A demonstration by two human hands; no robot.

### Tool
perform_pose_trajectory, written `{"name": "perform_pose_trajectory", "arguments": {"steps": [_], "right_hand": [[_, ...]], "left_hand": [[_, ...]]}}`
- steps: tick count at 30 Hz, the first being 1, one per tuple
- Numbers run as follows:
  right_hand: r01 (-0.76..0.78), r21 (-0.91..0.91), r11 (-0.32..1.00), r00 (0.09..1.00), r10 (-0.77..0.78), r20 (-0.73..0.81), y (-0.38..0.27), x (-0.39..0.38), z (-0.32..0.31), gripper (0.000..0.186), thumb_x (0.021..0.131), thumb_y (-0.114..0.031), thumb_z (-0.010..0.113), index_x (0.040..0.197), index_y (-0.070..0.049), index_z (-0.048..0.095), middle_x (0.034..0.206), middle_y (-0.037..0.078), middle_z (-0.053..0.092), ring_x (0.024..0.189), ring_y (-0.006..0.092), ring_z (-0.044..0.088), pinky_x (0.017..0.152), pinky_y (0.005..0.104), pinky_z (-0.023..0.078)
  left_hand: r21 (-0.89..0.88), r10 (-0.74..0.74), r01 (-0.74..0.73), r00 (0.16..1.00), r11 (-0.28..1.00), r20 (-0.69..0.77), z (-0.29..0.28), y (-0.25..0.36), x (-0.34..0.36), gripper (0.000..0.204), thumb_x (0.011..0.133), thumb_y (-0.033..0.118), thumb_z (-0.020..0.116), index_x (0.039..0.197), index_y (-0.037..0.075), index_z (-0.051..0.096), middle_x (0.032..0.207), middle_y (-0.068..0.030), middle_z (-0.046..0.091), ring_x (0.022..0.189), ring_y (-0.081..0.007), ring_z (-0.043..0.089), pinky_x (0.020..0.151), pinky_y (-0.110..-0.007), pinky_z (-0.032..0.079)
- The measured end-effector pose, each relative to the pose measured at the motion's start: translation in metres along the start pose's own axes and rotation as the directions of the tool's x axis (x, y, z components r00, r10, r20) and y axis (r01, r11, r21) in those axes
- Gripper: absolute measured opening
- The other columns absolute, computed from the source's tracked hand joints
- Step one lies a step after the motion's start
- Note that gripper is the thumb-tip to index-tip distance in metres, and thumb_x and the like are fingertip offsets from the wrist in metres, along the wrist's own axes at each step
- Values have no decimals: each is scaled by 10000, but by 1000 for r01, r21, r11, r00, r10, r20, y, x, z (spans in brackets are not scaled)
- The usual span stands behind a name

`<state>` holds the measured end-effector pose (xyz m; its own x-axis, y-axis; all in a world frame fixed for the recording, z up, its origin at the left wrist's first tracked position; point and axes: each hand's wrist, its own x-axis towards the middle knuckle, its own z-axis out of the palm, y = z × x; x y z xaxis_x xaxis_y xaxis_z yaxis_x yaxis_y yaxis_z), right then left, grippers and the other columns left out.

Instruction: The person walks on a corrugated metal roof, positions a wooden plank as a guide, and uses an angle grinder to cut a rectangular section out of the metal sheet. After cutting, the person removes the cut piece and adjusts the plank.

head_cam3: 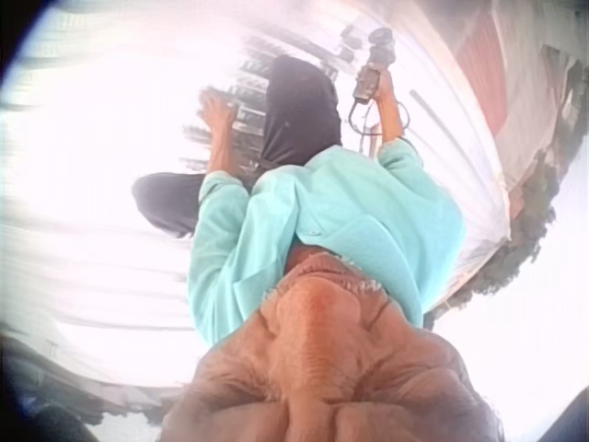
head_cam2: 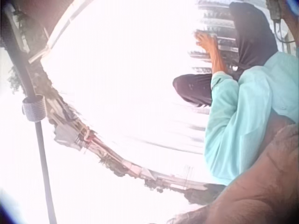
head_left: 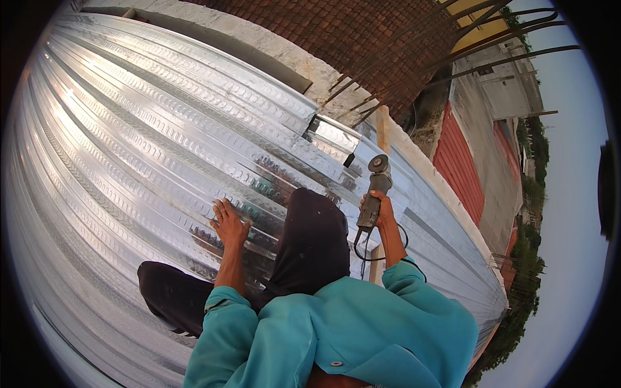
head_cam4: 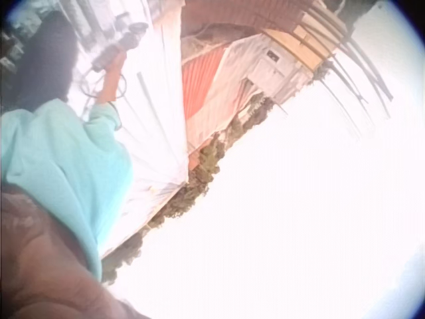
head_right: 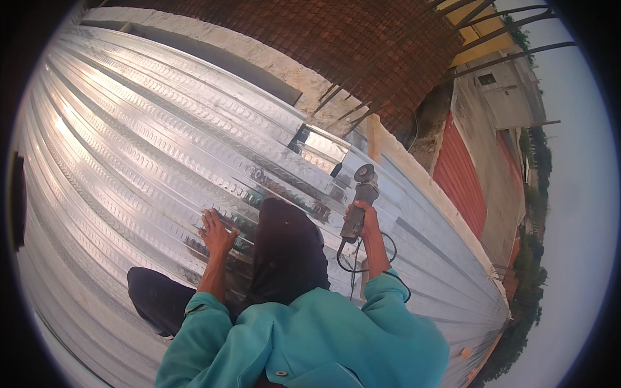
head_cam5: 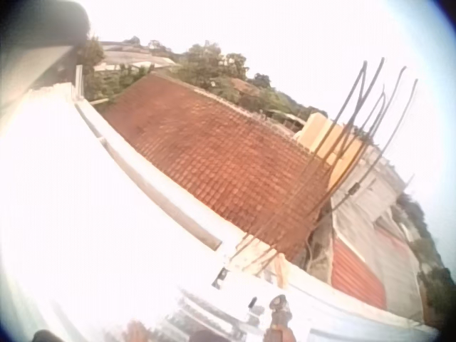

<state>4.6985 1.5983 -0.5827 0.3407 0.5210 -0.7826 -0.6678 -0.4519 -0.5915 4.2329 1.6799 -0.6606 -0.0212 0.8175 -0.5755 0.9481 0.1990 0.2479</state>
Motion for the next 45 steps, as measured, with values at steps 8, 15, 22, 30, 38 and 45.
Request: {"name": "perform_pose_trajectory", "arguments": {"steps": [8, 15, 22, 30, 38, 45], "right_hand": [[129, 261, 957, 976, -168, 137, -35, -57, -49, 366, 822, -245, 701, 1057, 22, 614, 878, 152, 666, 758, 278, 684, 725, 425, 607], [248, 442, 862, 938, -328, 113, -14, -69, -55, 344, 839, -214, 689, 1076, 20, 600, 935, 135, 640, 855, 264, 683, 758, 429, 608], [258, 412, 874, 964, -259, -53, -24, -6, -43, 268, 820, -213, 728, 956, -10, 620, 758, 131, 650, 647, 271, 674, 615, 425, 596], [306, 446, 841, 952, -254, -174, -27, 20, -10, 244, 811, -181, 736, 947, -3, 636, 766, 125, 656, 619, 259, 665, 591, 416, 590], [331, 418, 846, 932, -226, -283, -8, 13, -27, 188, 839, -165, 722, 907, -1, 662, 777, 108, 667, 642, 235, 669, 606, 370, 568], [322, 493, 808, 946, -259, -193, 0, 14, -62, 241, 868, -216, 682, 978, -3, 658, 807, 114, 678, 683, 244, 674, 669, 373, 577]], "left_hand": [[48, -13, 11, 1000, 999, 22, 2, 20, -1, 1139, 787, 387, 837, 1623, 50, 140, 1699, -185, 135, 1571, -364, 131, 1214, -616, 198], [-250, 263, -297, 952, 922, -160, -5, 77, 11, 634, 839, 327, 738, 1381, 42, 576, 1427, -226, 549, 1361, -391, 489, 1121, -523, 376], [-212, 896, -906, 405, 366, -181, -49, 252, -55, 523, 878, 426, 767, 1235, 55, 674, 1139, -164, 709, 1113, -348, 660, 1028, -480, 465], [25, 997, -998, 61, 62, -48, 1, 316, -54, 453, 830, 403, 789, 1086, 53, 659, 997, -142, 704, 963, -331, 680, 896, -463, 502], [181, 994, -977, -113, -109, -8, 27, 325, -57, 305, 864, 338, 730, 925, 54, 637, 838, -101, 657, 813, -292, 661, 806, -435, 499], [35, 999, -999, 9, 8, 37, 23, 325, -53, 357, 893, 377, 724, 1057, 65, 665, 1015, -99, 681, 1035, -291, 641, 959, -458, 458]]}}
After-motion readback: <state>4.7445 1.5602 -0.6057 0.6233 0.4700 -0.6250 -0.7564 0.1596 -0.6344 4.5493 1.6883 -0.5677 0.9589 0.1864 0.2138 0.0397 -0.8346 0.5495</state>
